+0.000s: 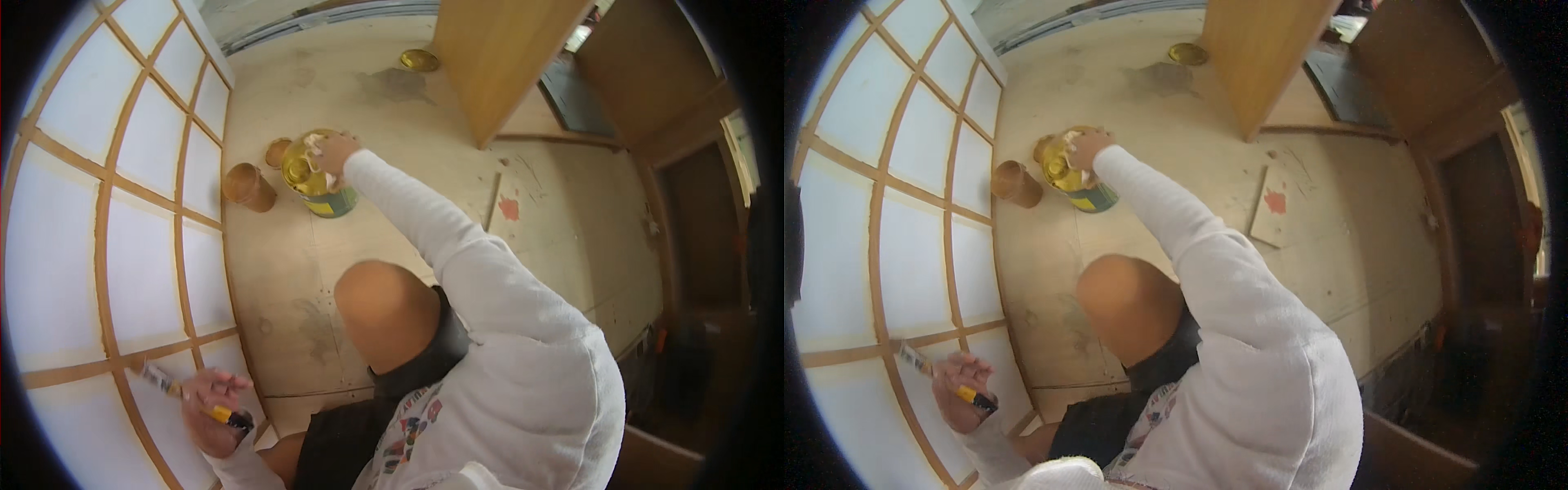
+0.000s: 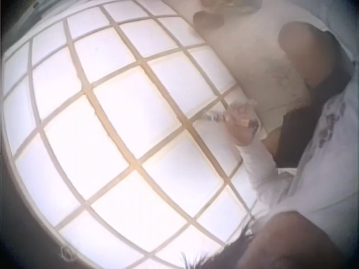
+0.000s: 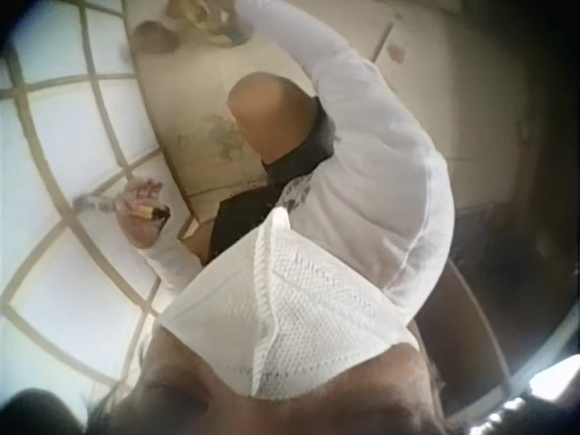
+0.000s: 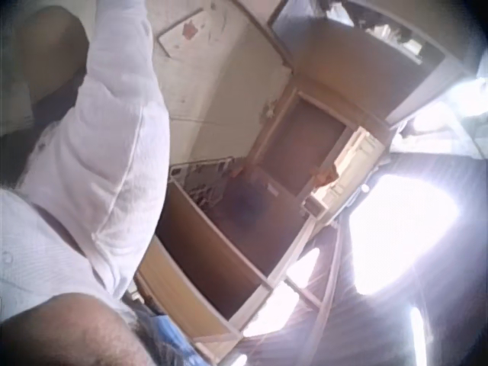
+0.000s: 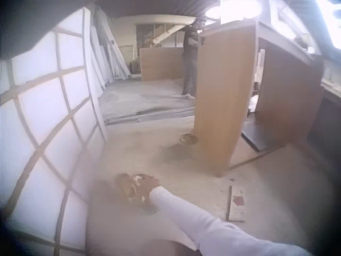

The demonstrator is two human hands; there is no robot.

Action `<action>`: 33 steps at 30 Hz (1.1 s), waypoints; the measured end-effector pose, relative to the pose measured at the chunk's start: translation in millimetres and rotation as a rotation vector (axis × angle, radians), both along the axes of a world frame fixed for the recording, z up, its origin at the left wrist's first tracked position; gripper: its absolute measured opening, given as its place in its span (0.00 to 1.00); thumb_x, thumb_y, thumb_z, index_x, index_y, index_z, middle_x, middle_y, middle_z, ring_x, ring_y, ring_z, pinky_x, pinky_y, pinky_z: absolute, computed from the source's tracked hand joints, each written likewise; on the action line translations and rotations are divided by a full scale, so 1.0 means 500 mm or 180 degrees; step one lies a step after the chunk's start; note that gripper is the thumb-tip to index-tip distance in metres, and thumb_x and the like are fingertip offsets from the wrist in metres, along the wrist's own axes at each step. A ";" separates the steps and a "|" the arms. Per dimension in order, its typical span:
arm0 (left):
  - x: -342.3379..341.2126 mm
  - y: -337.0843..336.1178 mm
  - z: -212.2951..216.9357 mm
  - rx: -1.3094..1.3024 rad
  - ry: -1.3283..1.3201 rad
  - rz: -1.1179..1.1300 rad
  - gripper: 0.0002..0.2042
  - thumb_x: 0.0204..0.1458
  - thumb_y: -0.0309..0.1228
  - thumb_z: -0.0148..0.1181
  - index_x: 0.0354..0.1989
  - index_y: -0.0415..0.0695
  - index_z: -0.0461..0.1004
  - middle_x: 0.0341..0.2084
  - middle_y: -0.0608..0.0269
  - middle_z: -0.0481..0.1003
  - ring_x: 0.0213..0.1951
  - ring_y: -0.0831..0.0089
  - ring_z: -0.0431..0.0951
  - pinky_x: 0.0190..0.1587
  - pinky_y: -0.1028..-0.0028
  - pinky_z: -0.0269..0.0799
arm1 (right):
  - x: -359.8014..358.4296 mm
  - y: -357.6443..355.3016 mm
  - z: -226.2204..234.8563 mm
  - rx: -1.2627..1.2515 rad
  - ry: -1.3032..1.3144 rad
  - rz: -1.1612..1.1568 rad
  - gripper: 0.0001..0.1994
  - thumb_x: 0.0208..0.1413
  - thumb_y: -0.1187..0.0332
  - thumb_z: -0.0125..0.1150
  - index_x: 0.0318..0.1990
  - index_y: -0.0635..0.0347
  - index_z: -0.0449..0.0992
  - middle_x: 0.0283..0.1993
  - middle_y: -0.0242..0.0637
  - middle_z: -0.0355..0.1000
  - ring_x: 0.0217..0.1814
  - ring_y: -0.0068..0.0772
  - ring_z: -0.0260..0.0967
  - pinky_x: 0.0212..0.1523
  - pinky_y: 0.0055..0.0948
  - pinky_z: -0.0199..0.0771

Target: The recorder applies stain or paint to the thin wooden slats of a lattice-style furniture component or room divider using a small brush and a cloth.

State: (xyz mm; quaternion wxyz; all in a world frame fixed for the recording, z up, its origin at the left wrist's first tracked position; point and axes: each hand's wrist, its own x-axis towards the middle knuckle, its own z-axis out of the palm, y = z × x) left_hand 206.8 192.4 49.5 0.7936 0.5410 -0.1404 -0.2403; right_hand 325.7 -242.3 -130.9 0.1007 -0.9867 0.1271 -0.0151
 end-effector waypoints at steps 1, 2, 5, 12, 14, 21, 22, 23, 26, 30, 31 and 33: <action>0.024 -0.022 -0.002 -0.0063 0.0006 -0.0384 0.17 0.59 0.46 0.41 0.39 0.44 0.67 0.43 0.52 0.71 0.40 0.58 0.75 0.43 0.58 0.71 | -0.002 0.014 0.012 0.0010 -0.0051 0.0094 0.23 0.46 0.60 0.59 0.51 0.55 0.69 0.56 0.50 0.63 0.56 0.53 0.60 0.55 0.39 0.62; 0.045 -0.058 -0.005 0.0071 0.0041 -0.0405 0.18 0.59 0.46 0.40 0.41 0.44 0.67 0.45 0.52 0.71 0.41 0.57 0.74 0.45 0.58 0.70 | -0.013 0.027 0.037 0.0154 -0.0653 -0.0129 0.25 0.46 0.58 0.60 0.52 0.55 0.67 0.57 0.49 0.62 0.58 0.53 0.58 0.55 0.40 0.61; 0.119 -0.175 -0.036 0.0108 0.0644 -0.0266 0.25 0.59 0.50 0.37 0.50 0.41 0.66 0.53 0.53 0.67 0.50 0.62 0.70 0.49 0.66 0.67 | -0.089 0.043 0.118 0.0960 -0.1896 0.0320 0.30 0.44 0.57 0.65 0.55 0.58 0.64 0.57 0.49 0.62 0.58 0.52 0.58 0.57 0.41 0.60; 0.158 -0.445 0.010 -0.0145 0.0564 -0.0322 0.28 0.61 0.49 0.35 0.62 0.41 0.54 0.60 0.55 0.58 0.60 0.62 0.58 0.61 0.64 0.56 | -0.200 0.194 0.289 0.2530 -0.3421 0.1980 0.25 0.42 0.70 0.70 0.50 0.59 0.69 0.53 0.48 0.64 0.53 0.46 0.65 0.50 0.36 0.68; 0.162 -0.463 0.028 -0.0646 0.1029 -0.0679 0.29 0.60 0.49 0.37 0.63 0.42 0.52 0.61 0.55 0.55 0.60 0.61 0.58 0.61 0.65 0.55 | -0.181 0.183 0.304 0.2248 -0.3639 0.1999 0.23 0.42 0.72 0.69 0.48 0.59 0.70 0.52 0.47 0.65 0.50 0.45 0.67 0.48 0.34 0.70; 0.139 -0.289 -0.011 0.0118 0.0961 -0.1041 0.24 0.59 0.38 0.46 0.62 0.40 0.55 0.58 0.50 0.60 0.55 0.64 0.65 0.57 0.67 0.60 | -0.105 0.178 0.337 0.3218 -0.2996 0.1518 0.11 0.53 0.79 0.55 0.43 0.64 0.63 0.48 0.48 0.68 0.44 0.32 0.70 0.41 0.29 0.74; 0.099 -0.254 0.000 0.0467 0.0524 -0.1101 0.24 0.57 0.32 0.48 0.61 0.39 0.55 0.56 0.51 0.63 0.53 0.65 0.67 0.54 0.68 0.62 | -0.071 0.164 0.329 0.4138 -0.3043 0.1350 0.12 0.53 0.79 0.56 0.43 0.64 0.62 0.47 0.49 0.69 0.42 0.32 0.71 0.40 0.29 0.75; 0.058 -0.220 0.021 0.0809 0.0088 -0.1165 0.25 0.54 0.26 0.50 0.61 0.39 0.55 0.54 0.51 0.65 0.50 0.65 0.70 0.51 0.70 0.65 | -0.040 0.147 0.317 0.5052 -0.3058 0.1136 0.13 0.52 0.80 0.56 0.42 0.63 0.60 0.46 0.50 0.69 0.40 0.32 0.72 0.39 0.28 0.75; -0.005 -0.123 0.031 0.1195 -0.0101 -0.1151 0.18 0.52 0.21 0.51 0.54 0.37 0.65 0.44 0.54 0.74 0.41 0.70 0.74 0.41 0.71 0.70 | 0.029 0.113 0.277 0.4722 -0.3088 0.0901 0.14 0.51 0.80 0.57 0.42 0.63 0.59 0.43 0.50 0.70 0.38 0.35 0.72 0.39 0.27 0.76; -0.019 -0.049 -0.047 0.2822 -0.0792 -0.0786 0.06 0.46 0.22 0.58 0.33 0.39 0.74 0.25 0.59 0.77 0.28 0.64 0.75 0.29 0.68 0.69 | 0.126 0.072 0.208 0.3152 -0.2439 -0.0046 0.13 0.43 0.71 0.66 0.36 0.63 0.71 0.30 0.37 0.74 0.29 0.26 0.70 0.31 0.27 0.72; -0.033 -0.027 -0.046 0.3729 -0.1547 -0.0813 0.03 0.42 0.23 0.61 0.27 0.41 0.74 0.20 0.60 0.76 0.24 0.61 0.74 0.26 0.66 0.68 | 0.145 0.077 0.210 0.2566 -0.2406 -0.0089 0.13 0.41 0.67 0.67 0.34 0.62 0.75 0.28 0.36 0.74 0.26 0.25 0.69 0.30 0.27 0.71; -0.024 -0.026 -0.047 0.3416 -0.2201 -0.0475 0.07 0.38 0.27 0.64 0.26 0.44 0.73 0.18 0.58 0.73 0.24 0.56 0.72 0.30 0.64 0.68 | 0.160 0.041 0.205 0.3159 -0.2118 -0.0016 0.14 0.41 0.67 0.67 0.35 0.64 0.75 0.28 0.36 0.75 0.26 0.25 0.70 0.30 0.26 0.72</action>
